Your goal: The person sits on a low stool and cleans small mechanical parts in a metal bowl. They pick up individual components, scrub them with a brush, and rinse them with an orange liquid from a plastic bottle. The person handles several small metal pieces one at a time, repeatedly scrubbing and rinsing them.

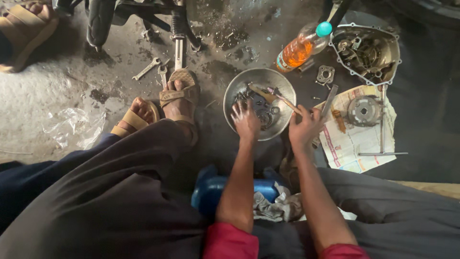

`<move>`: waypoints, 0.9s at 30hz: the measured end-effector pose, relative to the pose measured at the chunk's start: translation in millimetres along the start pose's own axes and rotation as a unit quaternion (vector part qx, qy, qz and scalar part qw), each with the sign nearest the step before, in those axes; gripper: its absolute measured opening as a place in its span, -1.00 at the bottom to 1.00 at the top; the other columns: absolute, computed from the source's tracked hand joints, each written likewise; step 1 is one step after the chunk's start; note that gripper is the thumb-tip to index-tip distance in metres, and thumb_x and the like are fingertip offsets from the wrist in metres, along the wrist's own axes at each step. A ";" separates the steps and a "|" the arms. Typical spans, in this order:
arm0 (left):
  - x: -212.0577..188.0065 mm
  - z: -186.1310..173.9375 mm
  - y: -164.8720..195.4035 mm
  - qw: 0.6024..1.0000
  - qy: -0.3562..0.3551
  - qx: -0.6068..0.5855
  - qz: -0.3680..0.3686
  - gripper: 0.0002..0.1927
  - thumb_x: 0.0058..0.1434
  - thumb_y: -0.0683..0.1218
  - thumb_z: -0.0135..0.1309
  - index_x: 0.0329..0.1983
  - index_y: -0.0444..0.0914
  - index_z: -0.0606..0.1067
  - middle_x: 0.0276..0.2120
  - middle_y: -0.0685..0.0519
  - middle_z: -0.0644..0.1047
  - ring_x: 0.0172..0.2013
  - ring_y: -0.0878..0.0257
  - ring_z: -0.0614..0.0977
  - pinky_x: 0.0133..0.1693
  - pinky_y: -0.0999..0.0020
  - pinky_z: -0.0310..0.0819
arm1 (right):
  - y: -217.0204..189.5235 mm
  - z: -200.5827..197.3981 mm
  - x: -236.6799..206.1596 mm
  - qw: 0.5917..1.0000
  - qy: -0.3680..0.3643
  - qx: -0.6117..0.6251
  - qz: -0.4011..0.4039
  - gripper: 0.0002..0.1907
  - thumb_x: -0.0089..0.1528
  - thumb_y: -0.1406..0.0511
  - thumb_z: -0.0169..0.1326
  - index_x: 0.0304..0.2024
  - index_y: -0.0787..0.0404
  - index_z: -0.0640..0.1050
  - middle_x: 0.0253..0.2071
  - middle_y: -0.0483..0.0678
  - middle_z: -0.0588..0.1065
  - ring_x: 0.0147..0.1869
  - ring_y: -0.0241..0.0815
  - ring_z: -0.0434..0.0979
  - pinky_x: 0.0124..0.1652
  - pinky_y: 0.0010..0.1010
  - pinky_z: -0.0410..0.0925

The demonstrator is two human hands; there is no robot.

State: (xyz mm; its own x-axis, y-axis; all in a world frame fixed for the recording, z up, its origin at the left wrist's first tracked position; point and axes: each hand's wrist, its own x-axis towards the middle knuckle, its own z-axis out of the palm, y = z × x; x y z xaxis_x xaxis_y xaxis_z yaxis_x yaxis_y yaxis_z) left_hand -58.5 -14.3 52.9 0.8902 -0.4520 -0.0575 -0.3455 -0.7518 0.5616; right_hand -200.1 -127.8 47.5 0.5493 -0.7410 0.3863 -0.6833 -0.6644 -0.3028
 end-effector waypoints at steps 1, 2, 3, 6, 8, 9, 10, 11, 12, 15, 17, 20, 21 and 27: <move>1.4 -0.5 -1.4 1.000 0.006 0.021 -0.020 -0.42 0.06 -0.20 0.06 0.23 -0.18 0.41 0.26 -0.22 0.35 0.25 -0.22 0.36 0.13 -0.22 0.34 | 2.4 3.6 -0.5 1.000 -0.019 0.015 -0.002 -0.64 0.10 0.31 0.34 -0.03 0.07 0.67 -0.05 0.06 0.45 0.08 0.16 0.42 0.01 0.05 0.29; 1.9 -0.1 -2.3 1.000 0.000 0.014 -0.023 -0.39 0.09 -0.21 0.05 0.29 -0.20 0.37 0.29 -0.24 0.32 0.27 -0.23 0.35 0.12 -0.20 0.36 | 3.7 7.4 -1.2 0.999 -0.037 0.030 -0.003 -0.63 0.12 0.34 0.33 0.00 0.06 0.68 -0.06 0.06 0.45 0.07 0.15 0.42 0.02 0.01 0.31; 2.5 0.9 -3.5 1.000 -0.007 0.007 -0.025 -0.36 0.11 -0.22 0.03 0.34 -0.21 0.33 0.32 -0.25 0.30 0.28 -0.25 0.34 0.12 -0.18 0.37 | 4.5 10.1 -2.7 0.998 -0.055 0.045 -0.003 -0.62 0.14 0.36 0.32 0.03 0.06 0.68 -0.06 0.06 0.45 0.06 0.14 0.43 0.04 -0.03 0.33; 4.9 5.9 -7.8 0.994 -0.064 -0.008 -0.086 -0.27 0.10 -0.24 0.02 0.42 -0.24 0.24 0.37 -0.34 0.19 0.28 -0.35 0.28 0.10 -0.15 0.39 | 2.3 13.2 -6.8 0.997 -0.054 0.052 0.004 -0.65 0.13 0.40 0.29 -0.01 0.08 0.69 -0.10 0.01 0.51 0.02 0.12 0.45 0.03 -0.08 0.33; 5.0 7.4 -10.8 0.991 -0.069 -0.036 -0.108 -0.28 0.14 -0.23 0.01 0.44 -0.25 0.24 0.37 -0.38 0.18 0.28 -0.37 0.31 0.13 -0.13 0.40 | -2.2 11.7 -7.5 0.996 -0.044 0.073 0.012 -0.70 0.09 0.41 0.28 -0.11 0.14 0.68 -0.19 0.05 0.51 -0.04 0.15 0.47 -0.04 -0.07 0.35; 4.4 7.1 -12.8 0.992 -0.049 -0.058 -0.103 -0.33 0.21 -0.22 -0.01 0.44 -0.24 0.26 0.37 -0.38 0.21 0.27 -0.34 0.36 0.17 -0.11 0.41 | -3.7 10.9 -7.8 0.996 -0.039 0.082 0.015 -0.73 0.07 0.42 0.27 -0.16 0.17 0.68 -0.23 0.06 0.51 -0.08 0.16 0.48 -0.07 -0.07 0.36; 4.7 6.1 -13.5 0.992 -0.027 -0.080 -0.096 -0.37 0.27 -0.20 -0.02 0.45 -0.24 0.28 0.37 -0.37 0.24 0.27 -0.31 0.41 0.21 -0.10 0.42 | -5.8 9.4 -6.9 0.993 -0.043 0.101 0.033 -0.75 0.07 0.43 0.25 -0.18 0.20 0.67 -0.25 0.06 0.52 -0.12 0.12 0.50 -0.10 -0.10 0.38; 4.9 4.6 -13.9 0.989 -0.042 -0.079 -0.119 -0.40 0.26 -0.20 -0.02 0.41 -0.22 0.31 0.36 -0.35 0.26 0.23 -0.31 0.43 0.17 -0.10 0.43 | -7.9 7.8 -6.0 0.990 -0.046 0.121 0.051 -0.78 0.08 0.44 0.23 -0.20 0.22 0.67 -0.27 0.06 0.53 -0.16 0.09 0.53 -0.13 -0.12 0.39; 6.5 2.9 -13.6 0.985 -0.055 -0.078 -0.142 -0.43 0.25 -0.20 -0.02 0.37 -0.19 0.35 0.34 -0.34 0.28 0.19 -0.32 0.45 0.13 -0.10 0.43 | -10.2 6.5 -4.8 0.986 -0.049 0.142 0.068 -0.80 0.08 0.45 0.21 -0.22 0.24 0.66 -0.29 0.06 0.54 -0.20 0.06 0.55 -0.15 -0.15 0.41; 12.2 -0.8 -11.9 0.969 -0.053 -0.126 -0.204 -0.54 0.27 -0.14 0.03 0.27 -0.16 0.46 0.16 -0.31 0.44 0.07 -0.28 0.55 0.07 -0.06 0.47 | -15.0 2.0 -3.0 0.979 -0.032 0.187 0.074 -0.84 0.12 0.45 0.19 -0.23 0.29 0.65 -0.27 0.07 0.60 -0.22 0.01 0.60 -0.18 -0.25 0.44; 17.2 -0.7 -12.7 0.955 -0.018 -0.206 -0.212 -0.59 0.23 -0.13 0.09 0.17 -0.18 0.52 0.01 -0.28 0.57 -0.02 -0.20 0.64 0.03 0.01 0.53 | -17.4 -0.2 -2.3 0.968 -0.025 0.226 0.109 -0.87 0.18 0.44 0.18 -0.22 0.29 0.66 -0.26 0.06 0.62 -0.19 -0.02 0.64 -0.14 -0.30 0.44; 26.5 1.4 -16.6 0.910 0.046 -0.374 -0.174 -0.64 0.13 -0.19 0.13 0.04 -0.22 0.55 -0.10 -0.22 0.66 -0.10 -0.07 0.72 -0.03 0.14 0.57 | -18.9 -3.5 0.5 0.962 -0.015 0.234 0.141 -0.90 0.20 0.45 0.18 -0.23 0.31 0.67 -0.27 0.06 0.64 -0.17 -0.04 0.66 -0.11 -0.32 0.44; 29.4 0.4 -17.0 0.885 0.053 -0.434 -0.160 -0.63 0.14 -0.23 0.10 0.05 -0.22 0.55 -0.09 -0.22 0.65 -0.07 -0.06 0.71 -0.02 0.17 0.56 | -18.9 -4.7 2.1 0.962 -0.011 0.228 0.148 -0.90 0.20 0.45 0.18 -0.25 0.32 0.67 -0.28 0.07 0.64 -0.18 -0.04 0.67 -0.11 -0.31 0.44; 31.3 -11.0 -14.4 0.925 0.005 -0.332 -0.184 -0.45 0.03 -0.35 -0.09 0.07 -0.18 0.60 -0.16 -0.23 0.66 -0.13 -0.06 0.70 -0.05 0.19 0.52 | -16.5 -8.8 11.9 0.958 0.000 0.239 0.160 -0.87 0.17 0.48 0.13 -0.28 0.32 0.68 -0.30 0.07 0.65 -0.18 -0.06 0.68 -0.10 -0.32 0.46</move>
State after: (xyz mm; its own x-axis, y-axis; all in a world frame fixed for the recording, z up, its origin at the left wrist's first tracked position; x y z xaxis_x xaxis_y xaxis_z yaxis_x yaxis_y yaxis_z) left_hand -22.4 -12.3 52.1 0.9149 -0.2183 -0.3396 0.2363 -0.3926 0.8889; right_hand -186.5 -124.8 64.8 0.3482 -0.9142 0.2072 -0.5191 -0.3721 -0.7695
